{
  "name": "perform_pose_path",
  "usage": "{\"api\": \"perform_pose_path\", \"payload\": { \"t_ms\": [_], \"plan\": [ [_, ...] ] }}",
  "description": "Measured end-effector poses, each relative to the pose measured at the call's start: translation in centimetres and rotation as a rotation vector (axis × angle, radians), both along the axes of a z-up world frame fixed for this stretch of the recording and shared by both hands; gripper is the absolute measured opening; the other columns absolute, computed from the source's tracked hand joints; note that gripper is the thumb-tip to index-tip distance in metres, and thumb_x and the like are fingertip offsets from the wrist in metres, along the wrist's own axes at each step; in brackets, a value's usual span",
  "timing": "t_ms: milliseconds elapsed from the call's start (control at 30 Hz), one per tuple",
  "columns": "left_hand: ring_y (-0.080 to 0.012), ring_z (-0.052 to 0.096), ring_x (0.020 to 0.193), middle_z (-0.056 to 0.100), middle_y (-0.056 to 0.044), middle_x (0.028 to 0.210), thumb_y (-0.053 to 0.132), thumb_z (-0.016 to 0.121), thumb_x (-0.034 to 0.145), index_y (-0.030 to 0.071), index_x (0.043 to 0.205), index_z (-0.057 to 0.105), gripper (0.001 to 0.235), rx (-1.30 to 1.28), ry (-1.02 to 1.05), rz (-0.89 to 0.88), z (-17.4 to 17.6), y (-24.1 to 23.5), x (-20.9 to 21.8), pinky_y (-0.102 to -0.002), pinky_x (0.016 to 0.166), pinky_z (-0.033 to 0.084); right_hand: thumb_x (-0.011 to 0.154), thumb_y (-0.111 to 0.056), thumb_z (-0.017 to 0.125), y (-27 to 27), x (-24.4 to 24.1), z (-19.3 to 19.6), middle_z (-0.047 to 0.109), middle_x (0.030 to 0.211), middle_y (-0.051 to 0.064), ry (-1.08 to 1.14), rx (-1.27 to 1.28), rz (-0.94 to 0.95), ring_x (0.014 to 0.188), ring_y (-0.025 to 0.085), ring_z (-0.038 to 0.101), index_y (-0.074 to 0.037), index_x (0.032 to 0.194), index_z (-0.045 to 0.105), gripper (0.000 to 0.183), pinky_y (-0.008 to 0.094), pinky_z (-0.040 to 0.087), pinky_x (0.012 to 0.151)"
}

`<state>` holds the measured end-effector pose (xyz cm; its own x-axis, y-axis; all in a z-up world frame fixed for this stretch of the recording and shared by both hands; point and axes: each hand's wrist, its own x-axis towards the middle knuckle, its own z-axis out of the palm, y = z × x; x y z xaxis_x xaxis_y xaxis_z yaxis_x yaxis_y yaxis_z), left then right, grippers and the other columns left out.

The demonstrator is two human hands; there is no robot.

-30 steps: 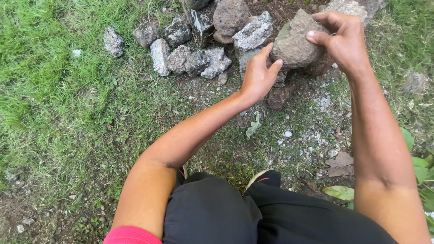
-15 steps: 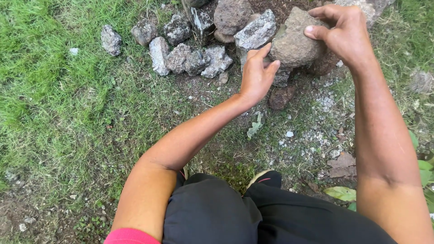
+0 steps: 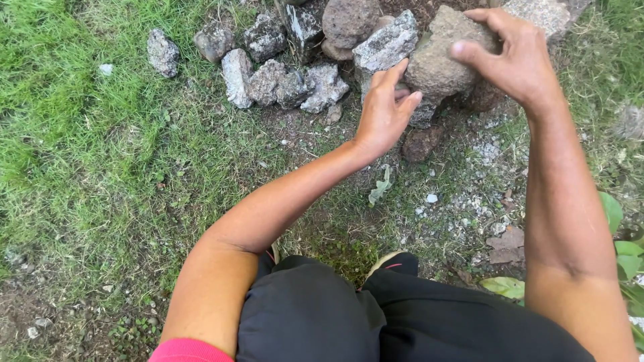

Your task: Arrange stones and rocks to create a decorative border around a small planting area.

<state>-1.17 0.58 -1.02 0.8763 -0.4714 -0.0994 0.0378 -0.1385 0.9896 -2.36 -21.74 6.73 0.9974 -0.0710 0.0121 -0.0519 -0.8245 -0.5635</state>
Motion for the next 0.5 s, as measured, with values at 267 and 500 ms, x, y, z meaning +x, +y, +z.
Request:
{"api": "perform_pose_path", "payload": {
  "t_ms": [267, 500],
  "plan": [
    [-0.0261, 0.063, 0.120, 0.054, -0.016, 0.130, 0.005, 0.069, 0.096, 0.001, 0.151, 0.045, 0.061, 0.064, -0.241, -0.034, -0.2, 1.9, 1.4, -0.035, 0.107, 0.059, 0.074, -0.060, 0.092, -0.8, -0.3, -1.3, 0.061, 0.139, 0.022, 0.005, -0.186, 0.086, 0.134, 0.037, 0.055, -0.002, 0.145, 0.060, 0.097, 0.054, 0.045, 0.112],
    [-0.0346, 0.048, 0.137, 0.049, -0.022, 0.148, -0.004, 0.079, 0.082, 0.000, 0.152, 0.040, 0.080, 0.386, -0.887, 0.101, 0.1, 3.0, 5.6, -0.044, 0.115, 0.048, 0.051, -0.065, 0.096, 2.4, -0.6, 0.7, 0.050, 0.150, 0.024, 0.051, -0.297, 0.105, 0.141, 0.041, 0.047, -0.008, 0.165, 0.041, 0.139, 0.058, 0.039, 0.117]
  ]
}}
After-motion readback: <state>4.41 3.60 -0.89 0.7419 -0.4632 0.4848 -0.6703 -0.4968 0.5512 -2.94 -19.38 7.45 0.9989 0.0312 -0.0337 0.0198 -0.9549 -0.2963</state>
